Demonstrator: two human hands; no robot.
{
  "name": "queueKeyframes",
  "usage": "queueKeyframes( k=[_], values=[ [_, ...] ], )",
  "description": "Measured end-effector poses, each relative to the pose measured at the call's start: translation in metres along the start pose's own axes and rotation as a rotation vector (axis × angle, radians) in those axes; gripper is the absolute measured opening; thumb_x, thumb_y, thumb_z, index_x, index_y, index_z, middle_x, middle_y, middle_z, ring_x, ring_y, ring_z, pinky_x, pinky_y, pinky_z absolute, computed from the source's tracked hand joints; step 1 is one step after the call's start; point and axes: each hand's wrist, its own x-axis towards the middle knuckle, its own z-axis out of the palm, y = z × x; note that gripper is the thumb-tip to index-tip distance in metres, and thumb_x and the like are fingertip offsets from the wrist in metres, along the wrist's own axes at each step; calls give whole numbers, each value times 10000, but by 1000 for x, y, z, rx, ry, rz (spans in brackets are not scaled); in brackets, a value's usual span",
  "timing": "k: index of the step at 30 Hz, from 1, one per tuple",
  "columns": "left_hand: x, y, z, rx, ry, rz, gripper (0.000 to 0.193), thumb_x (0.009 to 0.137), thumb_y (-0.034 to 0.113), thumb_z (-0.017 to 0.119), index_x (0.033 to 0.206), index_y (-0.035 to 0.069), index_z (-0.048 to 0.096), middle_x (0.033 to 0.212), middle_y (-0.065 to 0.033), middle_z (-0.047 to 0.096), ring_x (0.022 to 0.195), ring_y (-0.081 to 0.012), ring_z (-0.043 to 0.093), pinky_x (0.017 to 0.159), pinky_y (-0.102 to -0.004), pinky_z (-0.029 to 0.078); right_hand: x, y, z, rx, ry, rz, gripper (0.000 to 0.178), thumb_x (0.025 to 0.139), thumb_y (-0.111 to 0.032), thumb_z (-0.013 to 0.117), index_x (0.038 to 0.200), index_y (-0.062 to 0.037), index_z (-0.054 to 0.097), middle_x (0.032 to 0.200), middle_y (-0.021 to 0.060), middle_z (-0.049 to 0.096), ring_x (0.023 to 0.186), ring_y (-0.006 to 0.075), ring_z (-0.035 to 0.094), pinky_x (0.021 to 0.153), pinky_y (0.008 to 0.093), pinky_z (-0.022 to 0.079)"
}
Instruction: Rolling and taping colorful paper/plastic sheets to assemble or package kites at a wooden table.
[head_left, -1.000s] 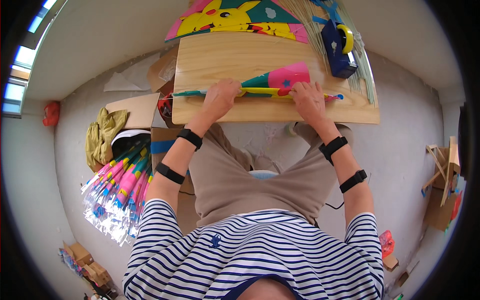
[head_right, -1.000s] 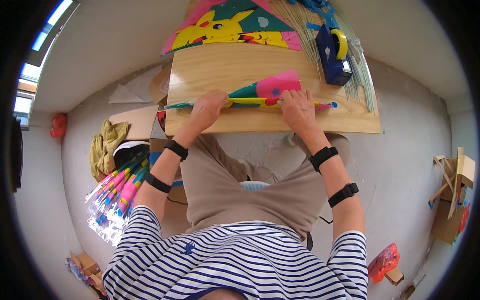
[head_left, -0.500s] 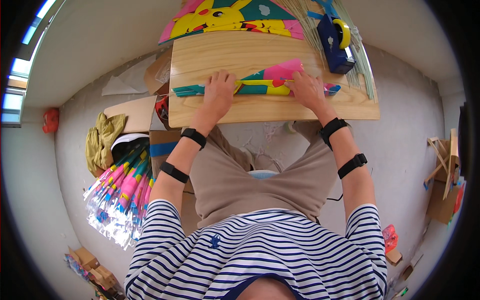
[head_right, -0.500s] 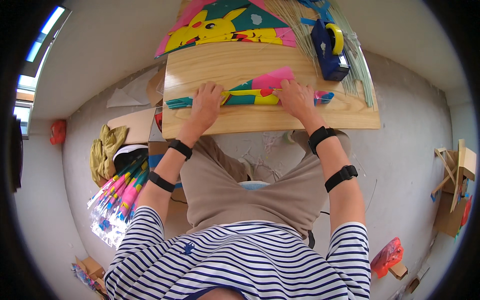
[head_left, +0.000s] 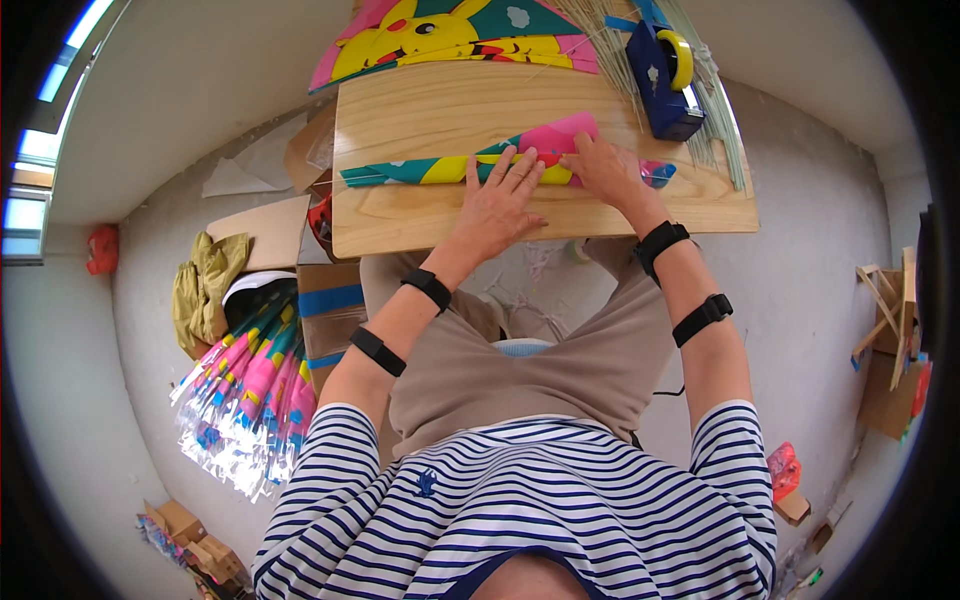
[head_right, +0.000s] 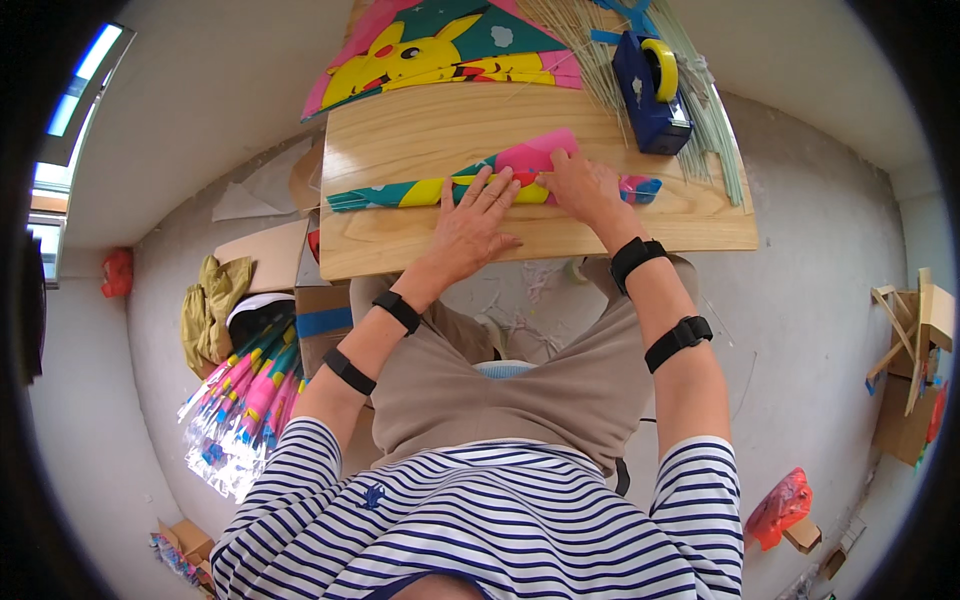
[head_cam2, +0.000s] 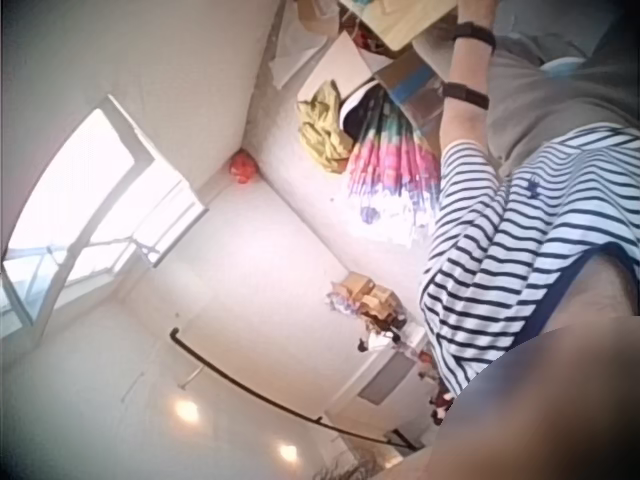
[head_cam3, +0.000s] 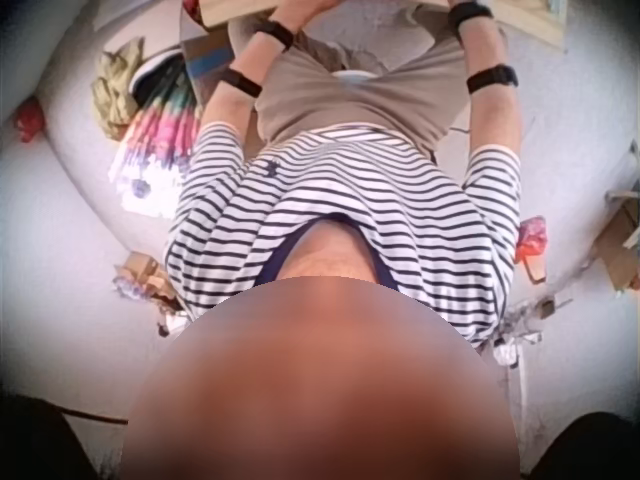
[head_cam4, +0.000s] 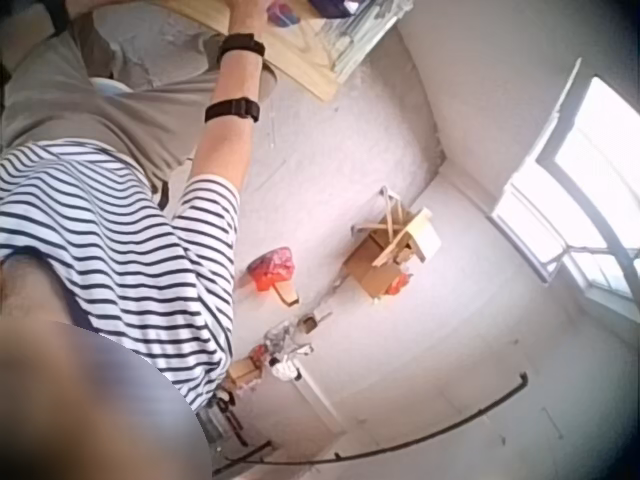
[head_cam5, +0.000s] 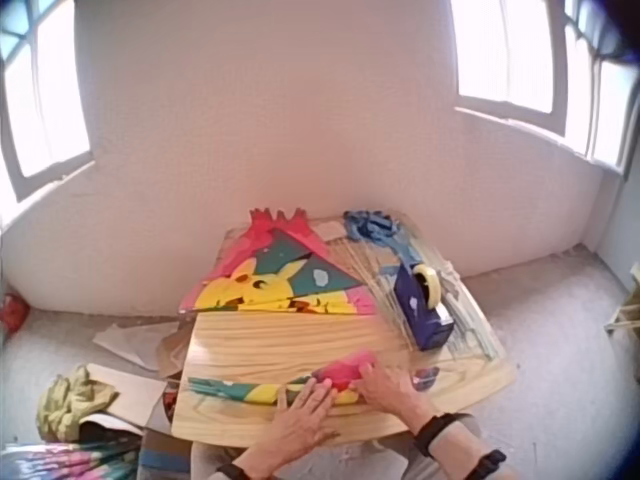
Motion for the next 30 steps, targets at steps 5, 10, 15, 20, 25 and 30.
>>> queueKeyframes(
  k=[5,10,15,20,25,30],
  values=[
    [-3,-6,-3,26,-36,-31,869,887,482,702,1592,121,345,1686,-35,264,1560,-284,217,1184,-718,115,-1,-14,-2,85,69,95,369,987,-434,614,1101,-85,640,1060,160,661,986,364,701,790,491,571],
    [-1,-1,-1,-2,8,-3,874,884,484,705,1593,123,344,1689,-33,255,1562,-264,216,1184,-720,114,0,8,16,54,48,-66,374,987,-418,618,1144,-80,641,1102,166,636,1001,364,693,822,489,570],
    [-2,-1,5,27,46,45,876,873,472,721,1589,127,352,1688,-28,260,1559,-248,225,1178,-730,111,0,7,13,55,47,-53,361,984,-415,621,1121,-82,646,1120,167,628,1009,354,686,819,474,573],
    [3,-2,5,4,-20,9,860,870,459,730,1579,127,376,1675,-20,298,1552,-237,249,1171,-725,129,-9,-6,-1,-63,-28,-119,378,941,-391,669,1167,-89,642,1195,160,610,1128,336,635,880,516,547],
    [5,-2,1,-3,-26,2,845,871,465,729,1570,125,396,1662,-18,331,1546,-241,266,1166,-715,144,-25,-30,9,51,416,101,656,865,-368,737,1415,-79,527,1397,145,538,1387,337,450,1144,641,306],
    [3,-2,1,-3,-2,13,838,874,461,725,1570,130,397,1660,-21,336,1544,-248,271,1169,-708,147,-67,-43,21,99,487,29,727,867,-358,731,1480,-66,473,1525,157,458,1457,337,387,1196,616,244]
  ],
)
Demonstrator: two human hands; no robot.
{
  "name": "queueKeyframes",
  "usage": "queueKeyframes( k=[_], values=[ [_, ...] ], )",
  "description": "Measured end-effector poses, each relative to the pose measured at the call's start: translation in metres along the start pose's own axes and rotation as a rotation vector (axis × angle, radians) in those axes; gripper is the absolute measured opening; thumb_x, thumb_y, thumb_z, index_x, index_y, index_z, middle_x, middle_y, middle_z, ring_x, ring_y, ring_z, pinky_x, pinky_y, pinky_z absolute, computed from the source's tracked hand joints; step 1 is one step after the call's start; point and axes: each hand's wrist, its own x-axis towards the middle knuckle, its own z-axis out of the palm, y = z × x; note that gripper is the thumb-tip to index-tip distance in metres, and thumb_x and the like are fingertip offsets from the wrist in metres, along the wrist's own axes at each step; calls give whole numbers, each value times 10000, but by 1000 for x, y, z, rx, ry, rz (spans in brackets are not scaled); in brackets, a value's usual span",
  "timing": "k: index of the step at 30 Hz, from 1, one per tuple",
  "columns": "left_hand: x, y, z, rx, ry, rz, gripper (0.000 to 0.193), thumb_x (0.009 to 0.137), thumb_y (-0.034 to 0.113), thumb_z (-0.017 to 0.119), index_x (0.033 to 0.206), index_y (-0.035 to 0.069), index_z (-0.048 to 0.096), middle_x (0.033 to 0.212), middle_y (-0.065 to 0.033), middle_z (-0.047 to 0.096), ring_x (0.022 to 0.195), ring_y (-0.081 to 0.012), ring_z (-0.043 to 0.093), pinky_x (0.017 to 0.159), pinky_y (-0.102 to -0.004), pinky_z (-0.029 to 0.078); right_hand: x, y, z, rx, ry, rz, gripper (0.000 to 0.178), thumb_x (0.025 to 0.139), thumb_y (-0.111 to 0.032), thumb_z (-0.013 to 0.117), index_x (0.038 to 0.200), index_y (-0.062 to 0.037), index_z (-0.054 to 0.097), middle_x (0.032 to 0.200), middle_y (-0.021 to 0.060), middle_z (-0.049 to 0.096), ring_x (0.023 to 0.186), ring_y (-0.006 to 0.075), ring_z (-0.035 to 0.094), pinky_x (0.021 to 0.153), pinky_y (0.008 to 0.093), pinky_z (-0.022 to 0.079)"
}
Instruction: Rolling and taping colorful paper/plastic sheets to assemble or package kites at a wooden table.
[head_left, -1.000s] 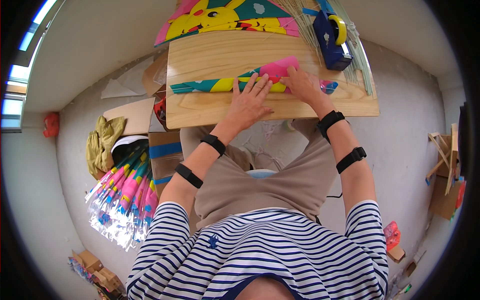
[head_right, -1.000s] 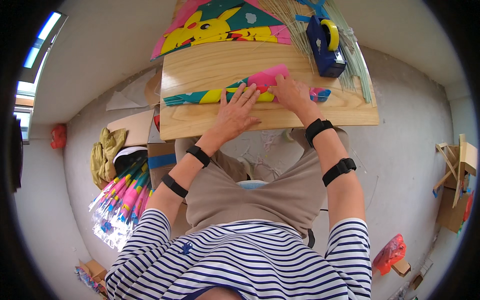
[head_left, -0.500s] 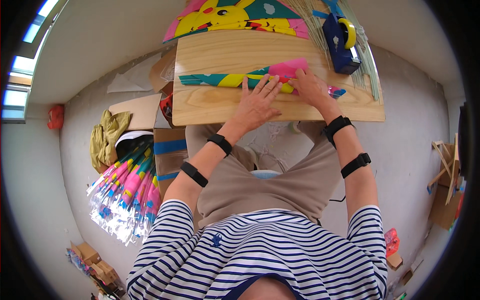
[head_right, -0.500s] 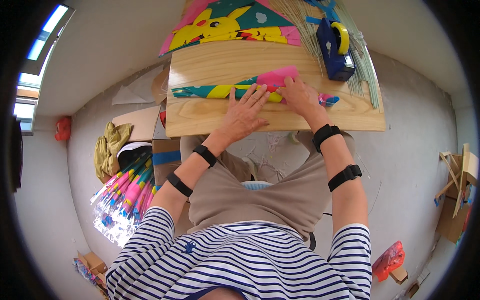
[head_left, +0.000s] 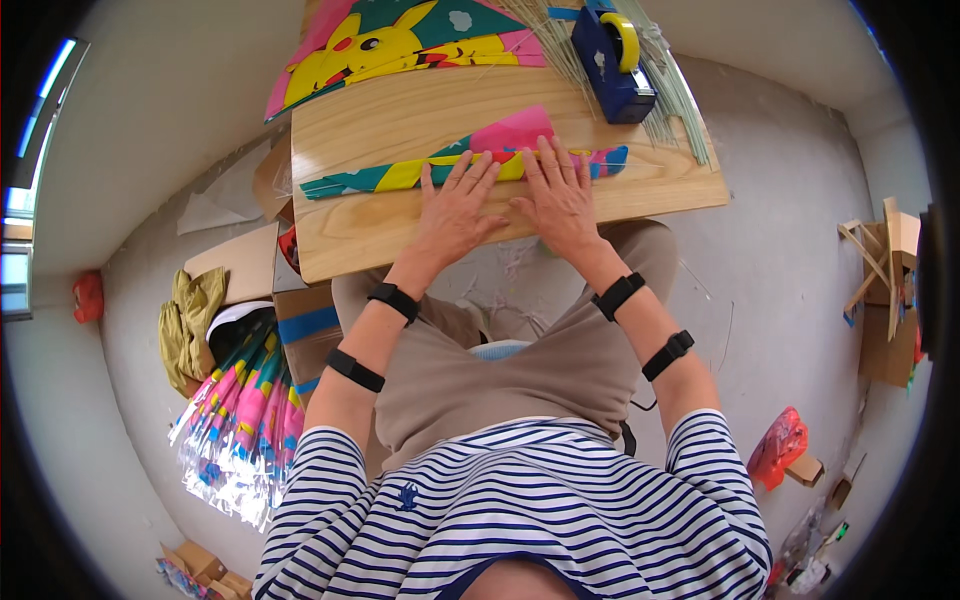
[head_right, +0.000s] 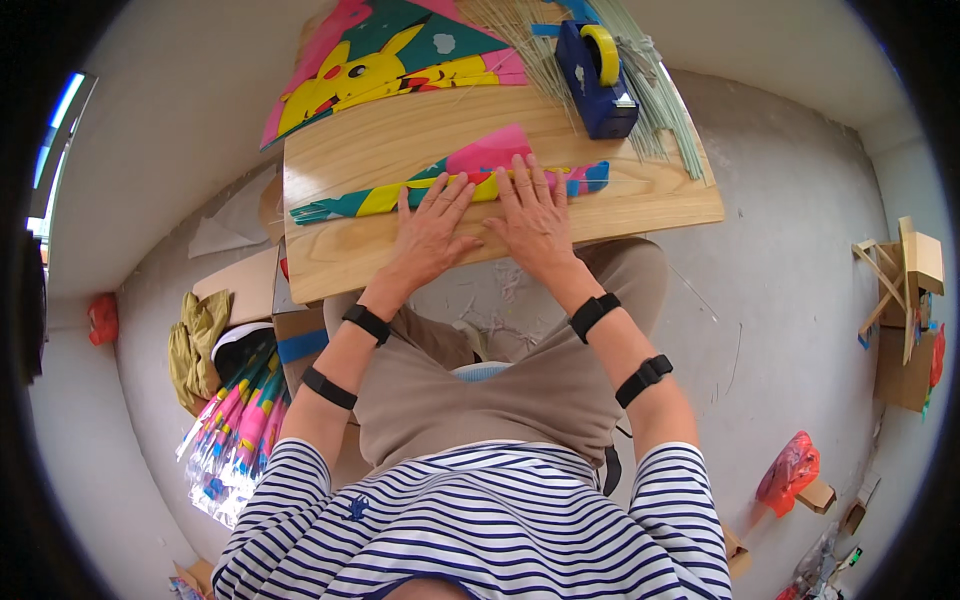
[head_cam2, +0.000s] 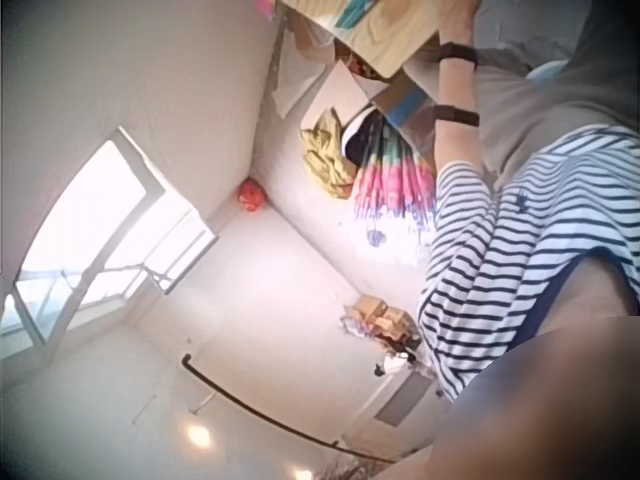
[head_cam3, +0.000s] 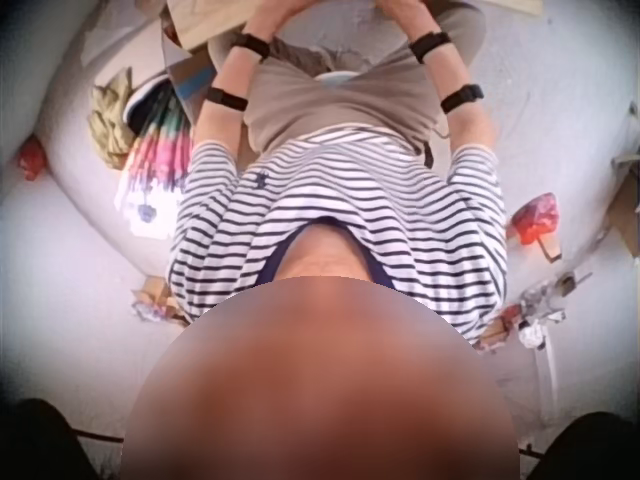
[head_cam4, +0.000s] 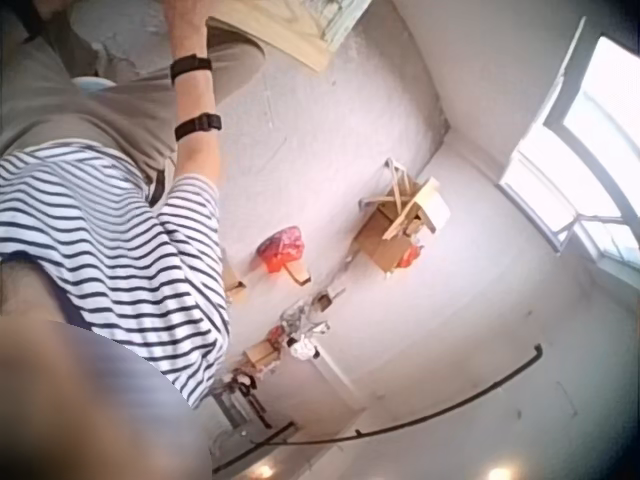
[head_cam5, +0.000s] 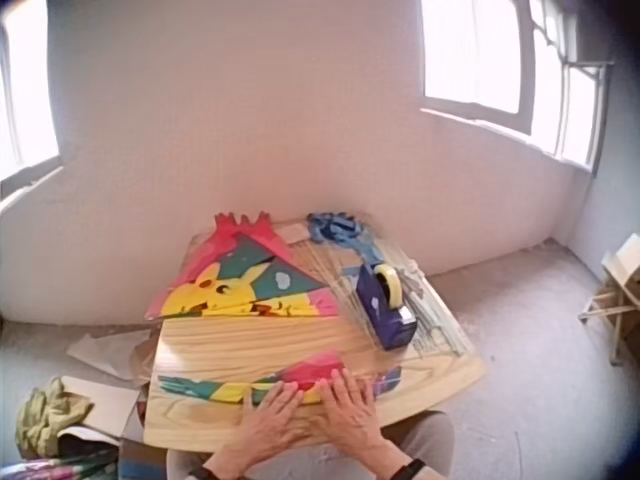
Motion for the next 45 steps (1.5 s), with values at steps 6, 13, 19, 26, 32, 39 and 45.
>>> queueKeyframes(
  k=[6,13,19,26,32,39,45],
  values=[
    [0,-1,-1,-2,-18,-18,835,876,445,723,1575,135,388,1670,-21,312,1553,-242,246,1182,-705,118,-11,46,-16,-9,52,119,635,872,-271,739,1417,-28,523,1402,175,553,1333,356,487,1138,529,338],
    [2,-1,-3,-4,-8,2,880,857,442,741,1592,145,358,1674,-24,304,1556,-251,236,1188,-701,112,-10,127,-15,171,85,503,415,863,-161,746,1263,-97,655,1137,104,666,1092,345,585,945,485,448],
    [5,-3,-3,3,6,-13,913,847,464,743,1606,164,336,1677,-30,296,1554,-282,240,1188,-704,108,-20,141,-14,44,110,425,342,835,-130,742,1171,-123,677,1060,91,656,1059,326,598,887,468,459],
    [8,-5,-4,3,-6,-32,900,863,478,726,1609,168,330,1682,-30,284,1558,-282,227,1185,-710,104,-11,144,-24,-109,82,132,112,835,-97,711,920,-91,637,964,87,605,995,312,575,846,458,448],
    [8,-6,-1,0,-10,-39,883,873,471,722,1607,172,333,1688,-30,268,1562,-284,215,1183,-718,96,-4,145,-24,-157,135,71,114,834,-129,705,869,-88,604,936,92,586,968,315,553,835,457,445],
    [9,-10,-2,20,-32,-28,843,874,470,724,1584,168,384,1685,-28,277,1558,-285,225,1176,-725,103,0,144,-25,-142,103,106,130,850,-143,711,900,-78,610,956,95,597,991,324,560,856,478,445],
    [9,-7,-3,23,-33,-46,795,888,485,706,1560,164,426,1668,-30,315,1553,-282,240,1165,-729,122,15,75,-28,5,76,56,346,910,-226,697,1184,-29,623,1267,158,609,1258,363,516,1052,496,403]
  ],
)
